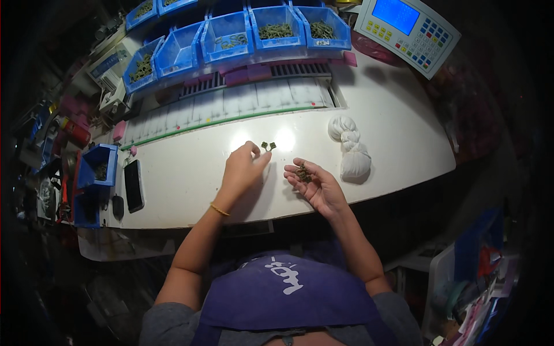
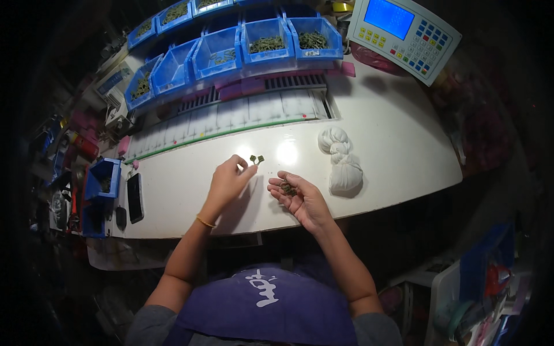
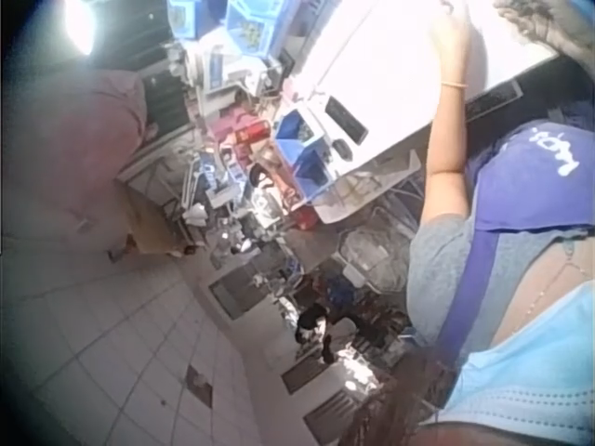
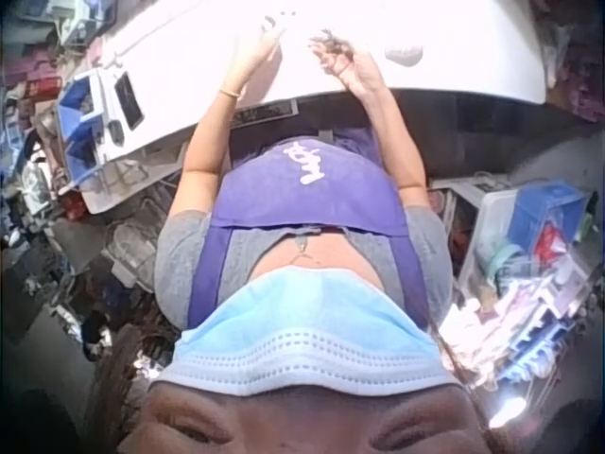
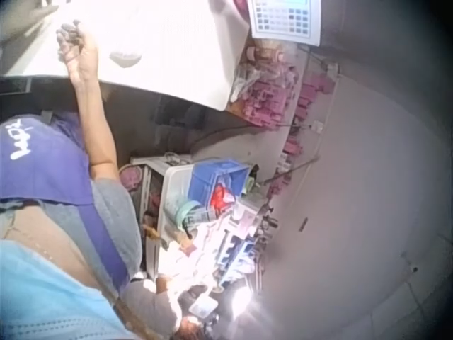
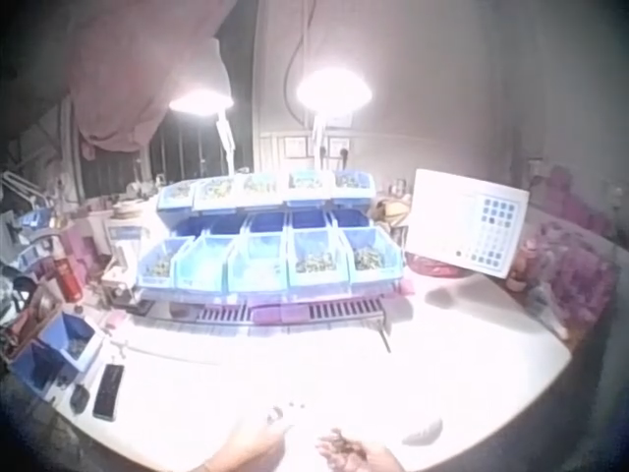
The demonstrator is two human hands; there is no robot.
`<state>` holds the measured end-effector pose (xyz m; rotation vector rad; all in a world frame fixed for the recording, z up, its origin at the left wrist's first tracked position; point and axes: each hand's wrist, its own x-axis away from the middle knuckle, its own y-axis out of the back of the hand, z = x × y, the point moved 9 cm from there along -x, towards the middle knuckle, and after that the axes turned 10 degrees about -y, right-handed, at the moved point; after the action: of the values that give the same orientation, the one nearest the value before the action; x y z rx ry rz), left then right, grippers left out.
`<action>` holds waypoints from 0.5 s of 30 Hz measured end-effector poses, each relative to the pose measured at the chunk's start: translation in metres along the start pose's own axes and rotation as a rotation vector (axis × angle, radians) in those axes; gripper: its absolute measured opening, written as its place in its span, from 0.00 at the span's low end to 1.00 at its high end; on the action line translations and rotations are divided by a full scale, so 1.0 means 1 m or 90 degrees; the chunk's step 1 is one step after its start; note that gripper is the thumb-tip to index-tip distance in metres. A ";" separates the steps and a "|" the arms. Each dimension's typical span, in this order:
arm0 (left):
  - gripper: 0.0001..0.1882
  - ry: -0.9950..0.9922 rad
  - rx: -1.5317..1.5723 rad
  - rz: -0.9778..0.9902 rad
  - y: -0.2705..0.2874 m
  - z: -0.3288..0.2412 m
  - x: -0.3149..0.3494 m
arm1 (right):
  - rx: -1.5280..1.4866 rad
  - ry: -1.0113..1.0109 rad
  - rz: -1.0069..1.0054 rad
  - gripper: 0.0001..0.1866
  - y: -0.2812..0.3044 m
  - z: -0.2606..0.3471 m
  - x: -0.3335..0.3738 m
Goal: Cleaning and assembling small craft items by inserting green components into pink wax blocks at a production workstation.
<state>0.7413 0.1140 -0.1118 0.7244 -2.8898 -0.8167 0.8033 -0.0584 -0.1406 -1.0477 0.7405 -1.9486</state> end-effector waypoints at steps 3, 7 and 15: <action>0.14 -0.182 -0.348 -0.080 -0.007 -0.034 -0.001 | 0.016 -0.017 0.002 0.21 0.001 -0.002 -0.003; 0.12 -0.168 -0.358 -0.052 -0.010 -0.026 -0.008 | 0.039 -0.014 -0.010 0.20 0.000 0.000 -0.002; 0.11 -0.178 -0.141 0.057 -0.006 -0.061 0.030 | 0.236 -0.043 0.025 0.20 -0.020 0.000 -0.016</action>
<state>0.7275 0.0669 -0.0649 0.4904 -2.9686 -1.2943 0.8017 -0.0340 -0.1316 -0.8593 0.3404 -1.9116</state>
